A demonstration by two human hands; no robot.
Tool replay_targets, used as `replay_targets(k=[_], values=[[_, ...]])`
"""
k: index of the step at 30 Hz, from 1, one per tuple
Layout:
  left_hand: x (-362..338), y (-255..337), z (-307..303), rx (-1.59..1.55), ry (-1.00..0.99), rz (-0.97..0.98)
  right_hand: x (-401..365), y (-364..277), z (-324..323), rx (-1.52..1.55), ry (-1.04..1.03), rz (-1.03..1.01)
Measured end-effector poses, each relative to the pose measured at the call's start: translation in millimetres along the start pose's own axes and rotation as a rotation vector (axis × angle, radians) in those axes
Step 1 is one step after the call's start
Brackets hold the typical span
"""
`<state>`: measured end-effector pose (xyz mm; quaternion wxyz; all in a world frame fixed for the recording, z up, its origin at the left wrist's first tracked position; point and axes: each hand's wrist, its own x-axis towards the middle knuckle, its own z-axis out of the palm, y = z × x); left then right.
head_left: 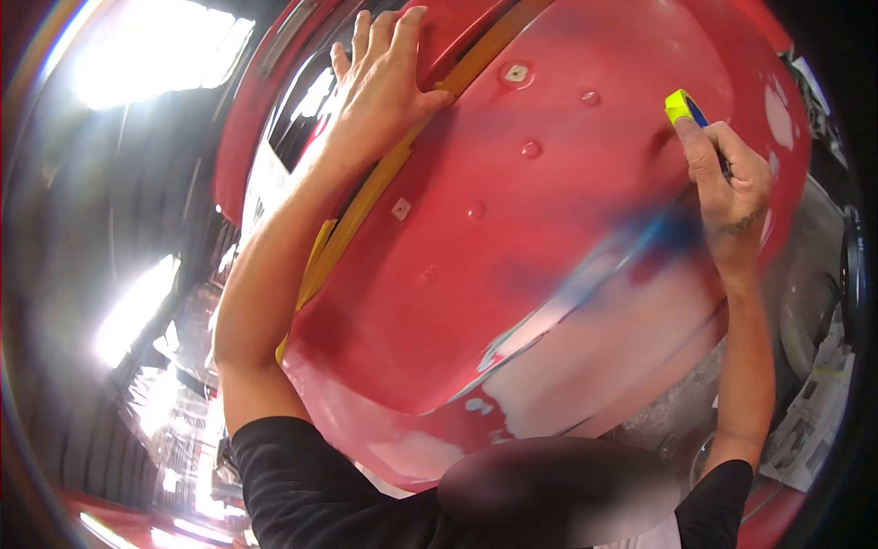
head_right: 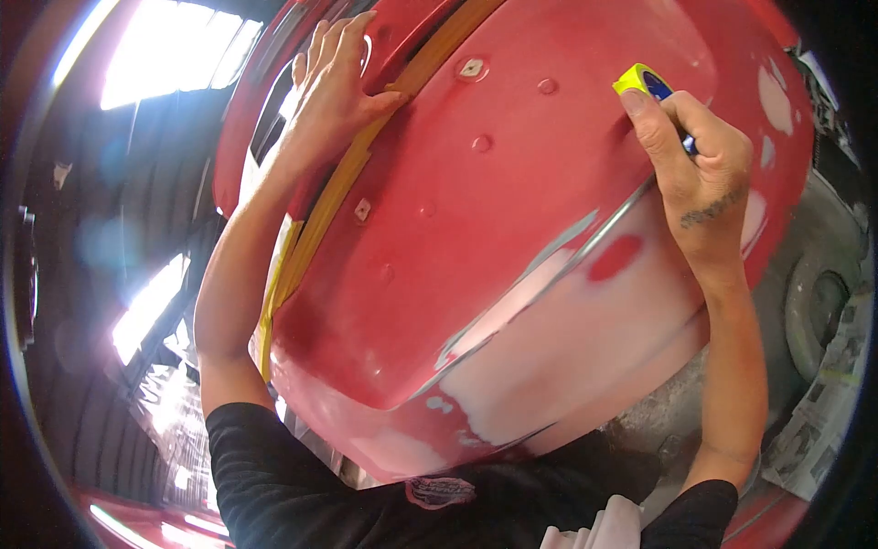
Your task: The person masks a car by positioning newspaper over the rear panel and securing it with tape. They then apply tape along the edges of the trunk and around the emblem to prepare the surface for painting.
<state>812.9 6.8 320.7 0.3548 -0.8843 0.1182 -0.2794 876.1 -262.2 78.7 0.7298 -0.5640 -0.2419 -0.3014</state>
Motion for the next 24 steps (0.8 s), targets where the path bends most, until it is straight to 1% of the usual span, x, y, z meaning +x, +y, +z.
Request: replay_targets(k=[2,5,7,10,11,12,13,14,15,16,17,19,20,21,22,24], values=[[-17.5,-4.1,-7.6,0.018,-0.015,-0.039,-1.5,0.3,6.3,-0.001,-0.023,0.008],[-40.2,-12.0,-18.3,0.0,-0.04,-0.028,-2.1,-4.4,10.7,0.016,-0.048,-0.038],[-56.5,-9.3,-25.5,0.035,-0.054,-0.113,-2.1,-13.2,8.2,-0.015,-0.117,0.0],[-79.3,-16.1,-30.2,0.082,-0.049,-0.132,-5.7,-25.9,10.5,-0.05,-0.119,-0.012],[-89.2,-19.3,-31.9,0.091,-0.017,-0.116,-7.3,-26.5,11.5,-0.051,-0.111,-0.013],[-100.3,-19.9,-35.4,0.11,-0.041,-0.144,-9.1,-27.1,12.6,-0.046,-0.113,-0.013],[-108.4,-17.5,-42.2,0.142,-0.058,-0.132,-12.6,-33.9,13.2,-0.071,-0.114,0.095],[-112.4,-13.5,-55.7,0.172,-0.074,-0.118,-11.0,-17.5,12.1,-0.067,-0.123,-0.135],[-118.8,-9.5,-78.0,0.319,-0.199,-0.119,-10.8,-9.4,11.8,-0.069,-0.142,-0.102],[-131.7,-12.8,-82.0,0.33,-0.218,-0.146,-10.3,-4.8,11.0,-0.078,-0.158,-0.071],[-143.2,-15.2,-85.1,0.364,-0.212,-0.143,-8.2,3.0,9.3,-0.062,-0.185,-0.074],[-165.2,-20.4,-85.7,0.401,-0.212,-0.155,-4.7,14.5,9.2,-0.178,-0.227,-0.115],[-181.0,-24.7,-81.0,0.32,-0.174,-0.215,-5.5,12.1,14.9,-0.17,-0.241,-0.121],[-195.3,-27.6,-78.3,0.238,-0.135,-0.274,-5.6,7.9,19.3,-0.133,-0.239,-0.174],[-210.4,-32.7,-78.0,0.245,-0.139,-0.289,-6.6,2.4,24.9,-0.095,-0.235,-0.227],[-243.4,-43.4,-82.7,0.287,-0.178,-0.358,-8.4,-13.4,34.3,-0.086,-0.25,-0.248]])
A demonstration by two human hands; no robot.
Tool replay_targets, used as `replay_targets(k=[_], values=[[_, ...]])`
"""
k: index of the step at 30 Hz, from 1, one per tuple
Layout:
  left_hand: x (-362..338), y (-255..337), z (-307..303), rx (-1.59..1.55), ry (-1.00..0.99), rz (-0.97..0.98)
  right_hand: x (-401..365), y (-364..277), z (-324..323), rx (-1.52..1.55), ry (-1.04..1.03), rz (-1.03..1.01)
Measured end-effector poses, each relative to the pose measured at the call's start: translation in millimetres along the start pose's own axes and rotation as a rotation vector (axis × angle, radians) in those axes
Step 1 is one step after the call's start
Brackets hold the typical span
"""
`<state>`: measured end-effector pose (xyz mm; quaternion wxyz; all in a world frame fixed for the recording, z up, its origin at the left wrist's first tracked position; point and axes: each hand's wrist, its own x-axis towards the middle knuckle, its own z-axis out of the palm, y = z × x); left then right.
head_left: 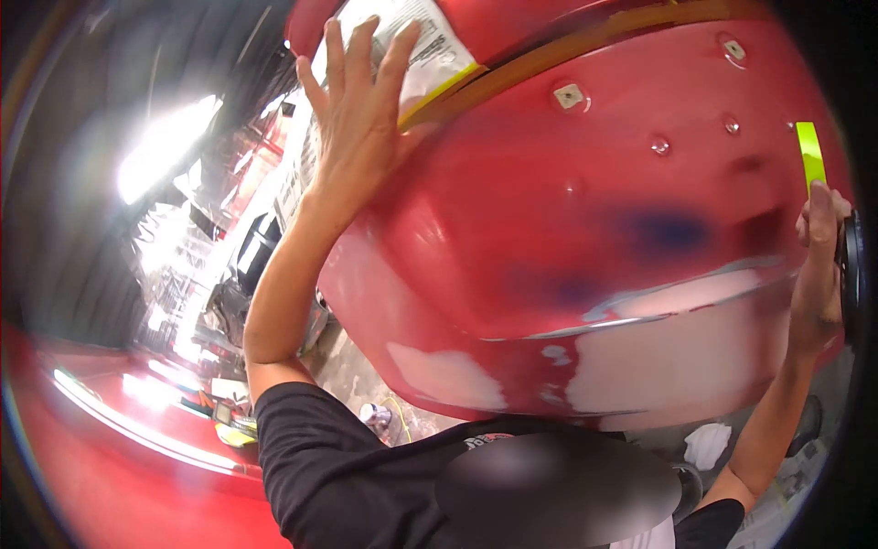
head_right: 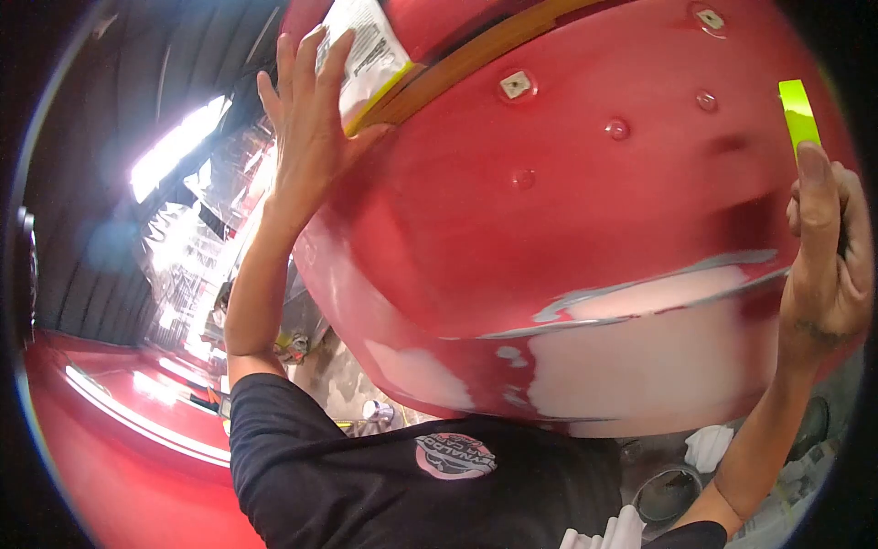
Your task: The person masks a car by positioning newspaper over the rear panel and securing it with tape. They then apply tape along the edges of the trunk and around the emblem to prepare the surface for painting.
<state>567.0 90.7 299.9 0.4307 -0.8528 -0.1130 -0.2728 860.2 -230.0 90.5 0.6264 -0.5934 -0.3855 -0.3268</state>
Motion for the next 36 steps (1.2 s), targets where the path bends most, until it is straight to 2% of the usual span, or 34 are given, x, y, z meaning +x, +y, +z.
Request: replay_targets(k=[2,3,6,7,8,10,11,12,14,15,16,18,19,21,22,24,28,31,36], values=[[-25.5,-15.6,3.0,-0.003,-0.01,-0.049,3.9,-10.5,9.7,0.092,-0.105,-0.153],[-37.9,-21.9,3.3,-0.065,0.004,-0.11,1.8,-13.9,15.2,0.065,-0.129,0.068],[-64.5,-37.1,5.9,-0.149,0.02,-0.212,7.6,-39.6,39.2,0.063,-0.117,0.006],[-69.2,-40.6,7.0,-0.134,0.034,-0.219,4.9,-44.1,51.6,0.028,-0.052,0.158],[-74.7,-43.2,7.5,-0.118,0.048,-0.226,9.0,-48.9,54.1,0.032,-0.066,0.148],[-85.1,-44.3,6.6,-0.117,0.061,-0.265,18.2,-59.1,55.0,0.074,-0.306,0.068],[-90.1,-42.3,6.5,-0.12,0.078,-0.284,18.8,-69.3,55.3,0.069,-0.356,-0.025],[-95.0,-43.0,6.8,-0.124,0.079,-0.291,20.9,-76.5,58.5,0.066,-0.362,-0.03],[-107.0,-45.6,4.8,-0.215,0.111,-0.399,26.8,-88.7,67.2,0.118,-0.392,-0.17],[-110.2,-42.4,2.3,-0.166,0.19,-0.398,28.5,-94.5,72.9,0.083,-0.411,-0.201],[-109.4,-32.0,-2.6,-0.185,0.208,-0.396,32.6,-97.1,85.4,0.098,-0.371,-0.397],[-103.8,0.0,-17.1,-0.443,0.252,-0.396,30.4,-101.1,102.7,0.156,-0.389,-0.496],[-93.9,20.6,-20.5,-0.687,0.25,-0.366,31.5,-103.5,109.1,0.201,-0.44,-0.514],[-90.1,56.0,-30.6,-0.923,0.105,-0.314,28.1,-110.5,121.8,0.284,-0.531,-0.54],[-87.2,66.9,-31.6,-0.922,0.12,-0.314,26.7,-114.0,125.9,0.278,-0.528,-0.553],[-81.7,82.5,-32.2,-1.177,0.061,-0.298,25.4,-120.5,132.9,0.287,-0.507,-0.645],[-69.5,88.7,-32.4,-1.269,0.124,-0.26,22.2,-141.8,134.3,0.213,-0.524,-0.694],[-66.6,95.4,-31.3,-1.186,0.204,-0.33,21.5,-142.4,136.9,0.151,-0.514,-0.699],[-70.1,95.6,-32.9,-1.197,0.203,-0.37,19.3,-144.4,140.2,0.149,-0.518,-0.707]])
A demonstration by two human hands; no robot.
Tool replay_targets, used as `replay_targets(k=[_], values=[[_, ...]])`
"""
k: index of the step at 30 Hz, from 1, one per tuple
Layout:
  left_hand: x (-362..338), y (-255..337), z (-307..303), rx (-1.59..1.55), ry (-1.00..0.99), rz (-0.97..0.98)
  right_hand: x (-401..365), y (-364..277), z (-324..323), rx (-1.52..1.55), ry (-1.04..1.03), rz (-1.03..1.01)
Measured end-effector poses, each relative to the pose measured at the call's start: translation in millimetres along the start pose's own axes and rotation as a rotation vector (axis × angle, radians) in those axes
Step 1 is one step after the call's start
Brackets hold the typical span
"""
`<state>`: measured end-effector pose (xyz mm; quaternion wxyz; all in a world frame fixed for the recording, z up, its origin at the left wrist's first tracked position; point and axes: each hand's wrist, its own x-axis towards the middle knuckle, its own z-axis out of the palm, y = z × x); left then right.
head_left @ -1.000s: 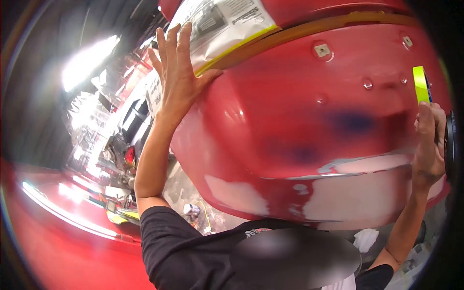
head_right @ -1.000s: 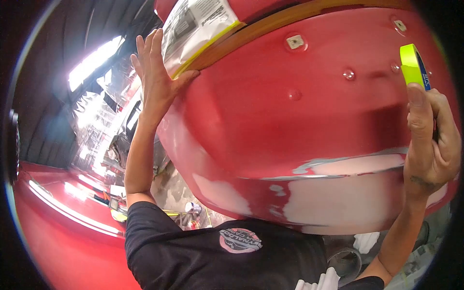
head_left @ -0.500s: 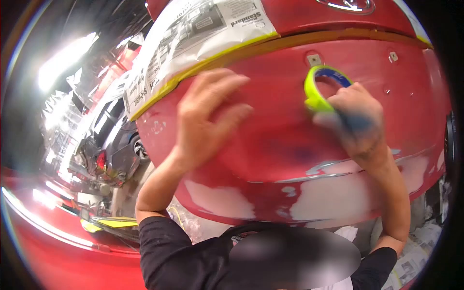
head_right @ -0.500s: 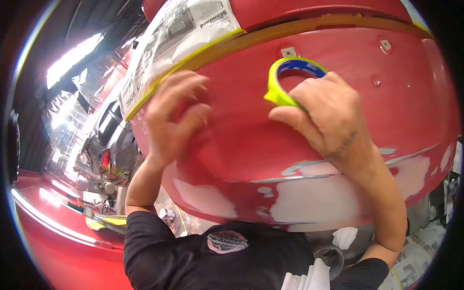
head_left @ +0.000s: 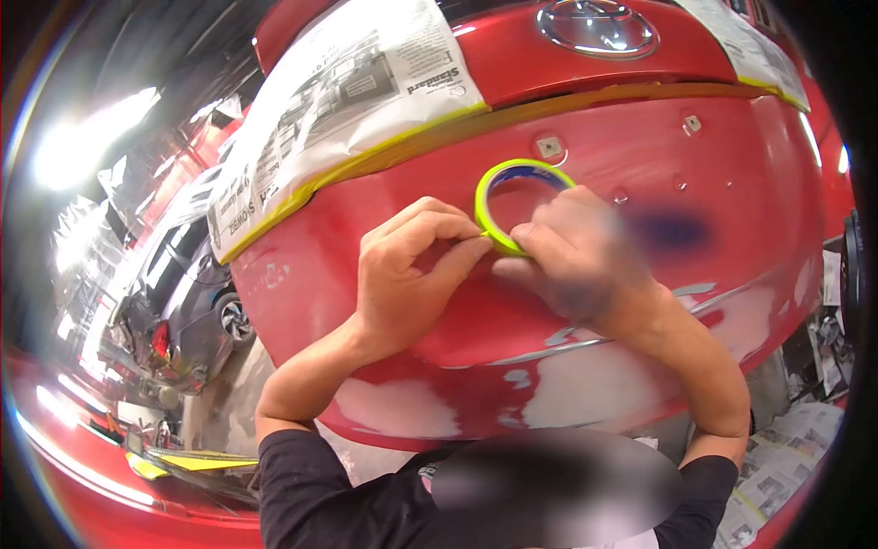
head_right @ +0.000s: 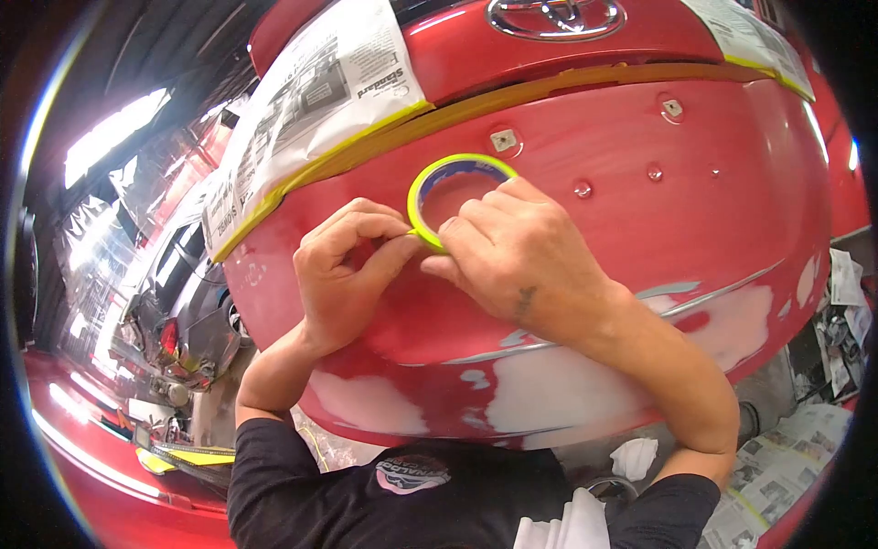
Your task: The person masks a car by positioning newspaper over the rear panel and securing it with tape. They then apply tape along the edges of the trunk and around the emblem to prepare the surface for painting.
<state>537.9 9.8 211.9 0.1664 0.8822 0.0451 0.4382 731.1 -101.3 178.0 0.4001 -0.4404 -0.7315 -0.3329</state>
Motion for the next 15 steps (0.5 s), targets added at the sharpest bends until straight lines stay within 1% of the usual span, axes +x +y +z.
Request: replay_targets(k=[2,3,4,6,7,8,10,11,12,14,15], values=[[-3.5,-2.2,-1.8,0.088,0.026,0.006,0.3,1.6,-4.6,-0.019,-0.022,0.012],[-4.9,-7.7,-3.2,0.112,0.061,0.091,0.3,4.9,-5.6,-0.007,-0.013,0.006],[-5.8,-12.6,-1.4,0.111,0.062,0.092,0.4,6.7,-5.7,0.011,-0.002,-0.004],[-6.6,-24.1,-3.9,0.104,0.175,0.08,-0.6,9.1,-13.4,-0.013,-0.021,-0.019],[-6.7,-30.0,-4.1,0.119,0.197,0.127,1.0,9.7,-16.4,-0.024,-0.041,-0.039],[-7.2,-33.5,-8.6,0.153,0.217,0.106,3.0,9.6,-21.9,-0.05,-0.057,-0.028],[-7.6,-41.8,-15.6,0.116,0.245,0.045,3.6,15.3,-37.6,-0.107,-0.088,-0.033],[-4.3,-47.9,-16.8,0.086,0.327,0.052,2.5,21.1,-45.7,-0.142,-0.099,-0.041],[-5.0,-54.1,-22.2,0.1,0.337,0.037,-0.3,27.6,-55.1,-0.123,-0.102,-0.054],[-9.6,-63.8,-30.6,0.05,0.398,0.025,-5.0,40.5,-72.6,-0.224,-0.172,-0.004],[-13.2,-64.6,-33.3,0.102,0.413,-0.009,-4.8,45.7,-79.7,-0.212,-0.174,-0.016]])
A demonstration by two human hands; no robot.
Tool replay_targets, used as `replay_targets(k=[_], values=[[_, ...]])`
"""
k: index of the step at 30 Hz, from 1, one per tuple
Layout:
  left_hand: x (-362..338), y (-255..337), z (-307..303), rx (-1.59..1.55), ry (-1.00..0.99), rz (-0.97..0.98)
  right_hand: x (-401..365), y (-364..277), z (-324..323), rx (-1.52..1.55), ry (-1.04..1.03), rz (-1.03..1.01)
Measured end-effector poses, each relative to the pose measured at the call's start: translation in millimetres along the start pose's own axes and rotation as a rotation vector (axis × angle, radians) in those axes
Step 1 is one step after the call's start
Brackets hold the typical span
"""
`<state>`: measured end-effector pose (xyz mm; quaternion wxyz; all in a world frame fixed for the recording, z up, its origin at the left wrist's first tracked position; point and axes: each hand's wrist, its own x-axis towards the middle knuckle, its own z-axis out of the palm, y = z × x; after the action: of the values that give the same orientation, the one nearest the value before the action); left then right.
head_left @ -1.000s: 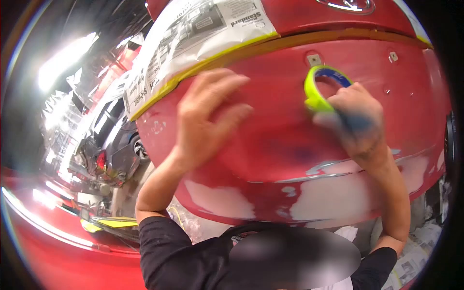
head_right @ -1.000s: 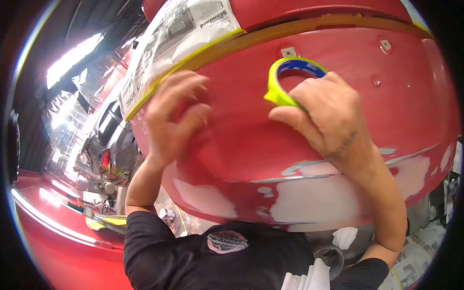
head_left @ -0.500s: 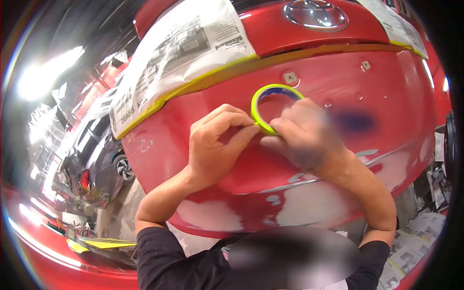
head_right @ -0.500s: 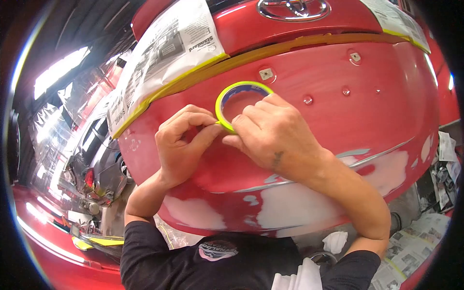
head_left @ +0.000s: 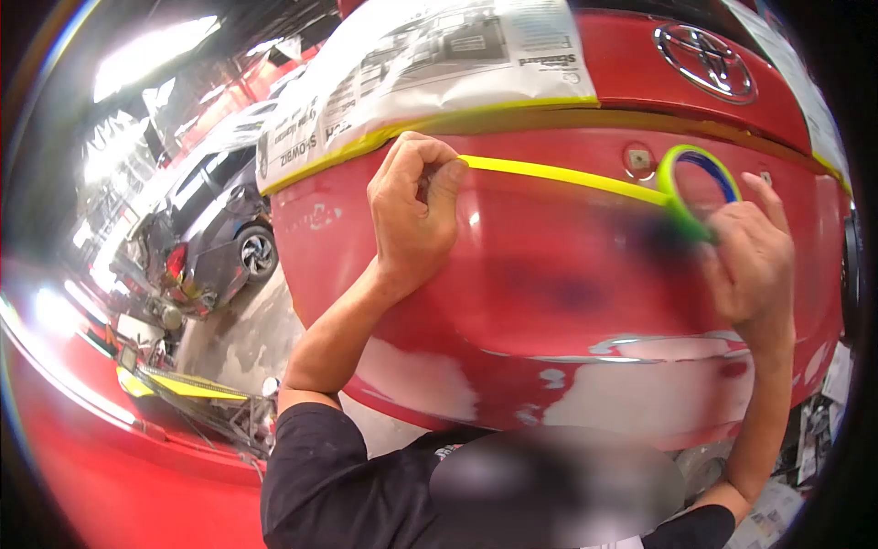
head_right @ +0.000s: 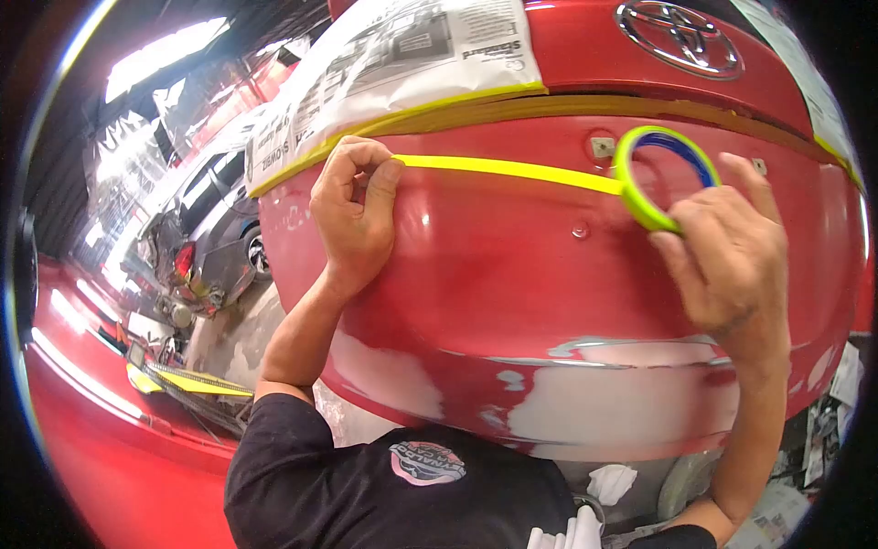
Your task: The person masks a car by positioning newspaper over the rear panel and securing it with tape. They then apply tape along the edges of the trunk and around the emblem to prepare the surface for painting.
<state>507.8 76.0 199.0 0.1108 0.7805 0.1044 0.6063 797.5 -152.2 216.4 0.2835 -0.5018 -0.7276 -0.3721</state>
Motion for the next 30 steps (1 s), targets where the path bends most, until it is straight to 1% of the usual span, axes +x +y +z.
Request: replay_targets(k=[2,3,5,7,9,10,11,12,13,14,15,17,18,21,25,27,30], values=[[-1.6,2.0,-3.3,0.07,0.029,0.01,0.1,7.4,-4.5,-0.136,0.033,-0.008],[-1.7,2.3,-4.8,0.125,0.045,0.029,1.9,6.6,-0.5,-0.124,0.034,-0.012],[-2.7,-2.9,-8.5,0.144,0.077,-0.003,8.9,5.4,7.7,-0.185,0.07,0.019],[-0.7,-13.4,-14.7,0.162,0.113,-0.023,21.1,-4.2,13.8,-0.187,0.098,-0.014],[1.4,-26.9,-24.1,0.374,0.137,0.077,33.6,-19.5,18.7,-0.272,0.055,0.035],[2.9,-27.4,-25.9,0.381,0.141,0.07,42.7,-23.4,21.2,-0.301,0.075,-0.023],[5.8,-26.7,-26.5,0.358,0.15,0.016,48.1,-27.4,25.6,-0.295,0.074,-0.03],[8.4,-27.6,-27.0,0.333,0.159,-0.036,52.1,-31.4,31.7,-0.316,0.088,0.02],[10.2,-30.3,-27.5,0.337,0.164,-0.038,56.5,-34.0,36.0,-0.339,0.102,0.07],[11.5,-33.1,-28.0,0.295,0.154,-0.065,61.9,-34.6,38.5,-0.344,0.147,0.04],[12.6,-35.6,-28.5,0.254,0.145,-0.092,64.0,-36.2,40.9,-0.342,0.147,0.035],[16.5,-36.8,-28.5,0.277,0.141,-0.114,65.2,-38.9,46.2,-0.342,0.132,0.127],[17.4,-36.8,-28.4,0.296,0.135,-0.133,64.9,-38.6,48.3,-0.34,0.13,0.126],[17.6,-38.5,-30.8,0.37,0.091,-0.107,62.2,-35.6,51.9,-0.358,0.107,0.159],[19.3,-43.4,-29.4,0.42,0.096,-0.113,61.0,-32.6,54.2,-0.367,0.119,0.155],[21.4,-43.3,-27.5,0.415,0.116,-0.177,61.4,-31.8,54.4,-0.37,0.134,0.144],[24.0,-44.5,-27.7,0.461,0.096,-0.135,61.9,-33.9,56.6,-0.36,0.158,0.148]])
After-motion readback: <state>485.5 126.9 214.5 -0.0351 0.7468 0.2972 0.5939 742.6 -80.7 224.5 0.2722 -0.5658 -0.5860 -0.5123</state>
